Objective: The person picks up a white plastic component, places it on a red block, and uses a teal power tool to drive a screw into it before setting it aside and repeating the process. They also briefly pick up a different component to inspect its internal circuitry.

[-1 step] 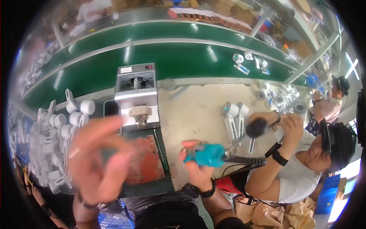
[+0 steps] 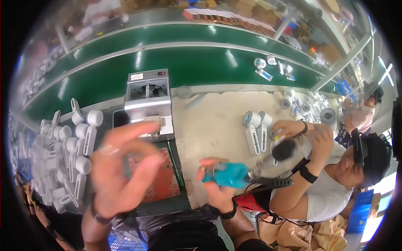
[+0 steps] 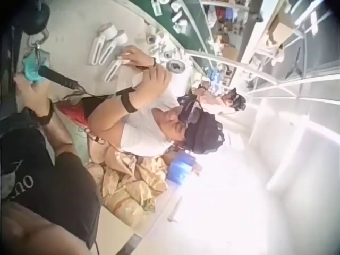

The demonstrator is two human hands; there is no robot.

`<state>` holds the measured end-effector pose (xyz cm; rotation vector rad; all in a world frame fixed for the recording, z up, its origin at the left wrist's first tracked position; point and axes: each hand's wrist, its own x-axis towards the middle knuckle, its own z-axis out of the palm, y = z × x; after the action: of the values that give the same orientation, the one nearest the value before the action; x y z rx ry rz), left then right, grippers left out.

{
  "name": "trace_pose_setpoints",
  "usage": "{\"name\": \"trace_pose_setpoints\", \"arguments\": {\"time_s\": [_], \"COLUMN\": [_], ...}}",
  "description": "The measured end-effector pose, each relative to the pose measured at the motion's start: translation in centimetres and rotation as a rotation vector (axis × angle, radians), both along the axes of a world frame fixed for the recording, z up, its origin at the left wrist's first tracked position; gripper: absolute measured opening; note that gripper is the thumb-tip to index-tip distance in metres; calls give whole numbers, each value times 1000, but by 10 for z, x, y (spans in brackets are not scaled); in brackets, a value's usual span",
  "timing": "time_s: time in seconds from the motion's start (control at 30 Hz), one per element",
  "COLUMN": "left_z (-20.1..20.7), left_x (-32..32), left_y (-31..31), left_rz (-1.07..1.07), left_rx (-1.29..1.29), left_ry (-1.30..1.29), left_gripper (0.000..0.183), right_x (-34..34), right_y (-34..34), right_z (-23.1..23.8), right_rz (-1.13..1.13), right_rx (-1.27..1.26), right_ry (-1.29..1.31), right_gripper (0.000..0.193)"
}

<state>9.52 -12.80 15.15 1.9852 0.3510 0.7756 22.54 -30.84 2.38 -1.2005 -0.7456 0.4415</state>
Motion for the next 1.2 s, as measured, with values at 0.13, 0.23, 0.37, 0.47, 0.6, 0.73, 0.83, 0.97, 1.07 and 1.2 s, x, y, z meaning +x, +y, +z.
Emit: {"name": "trace_pose_setpoints", "arguments": {"time_s": [0.13,0.23,0.37,0.47,0.6,0.73,0.83,0.97,1.07,1.2], "left_z": [-61,-108,-148,-157,-133,-161,-167,-167,-156,-102], "left_x": [73,130,210,234,245,258,259,221,168,91], "left_y": [-17,-30,-60,-79,-84,-71,-48,-14,-4,-10], "left_rz": [-226,-297,-163,-70,-175,-19,34,98,41,-36], "left_rx": [-44,44,180,128,40,95,5,122,207,316], "left_ry": [69,68,341,469,632,596,605,487,166,250], "left_gripper": [22,24,56,71,74,76,65,52,40,29], "right_x": [-16,-24,-28,-28,-20,-16,-10,-15,-16,-3], "right_y": [-21,-30,-41,-49,-58,-55,-49,-38,-31,-19], "right_z": [8,14,17,19,20,17,10,16,14,6], "right_rz": [-33,-40,-69,-112,-188,-109,-95,-145,-185,-198], "right_rx": [7,-26,-13,-14,-23,3,-1,-27,-30,-89], "right_ry": [71,87,84,90,32,21,-4,-20,-28,-10], "right_gripper": [65,69,68,68,73,66,66,74,74,75]}}
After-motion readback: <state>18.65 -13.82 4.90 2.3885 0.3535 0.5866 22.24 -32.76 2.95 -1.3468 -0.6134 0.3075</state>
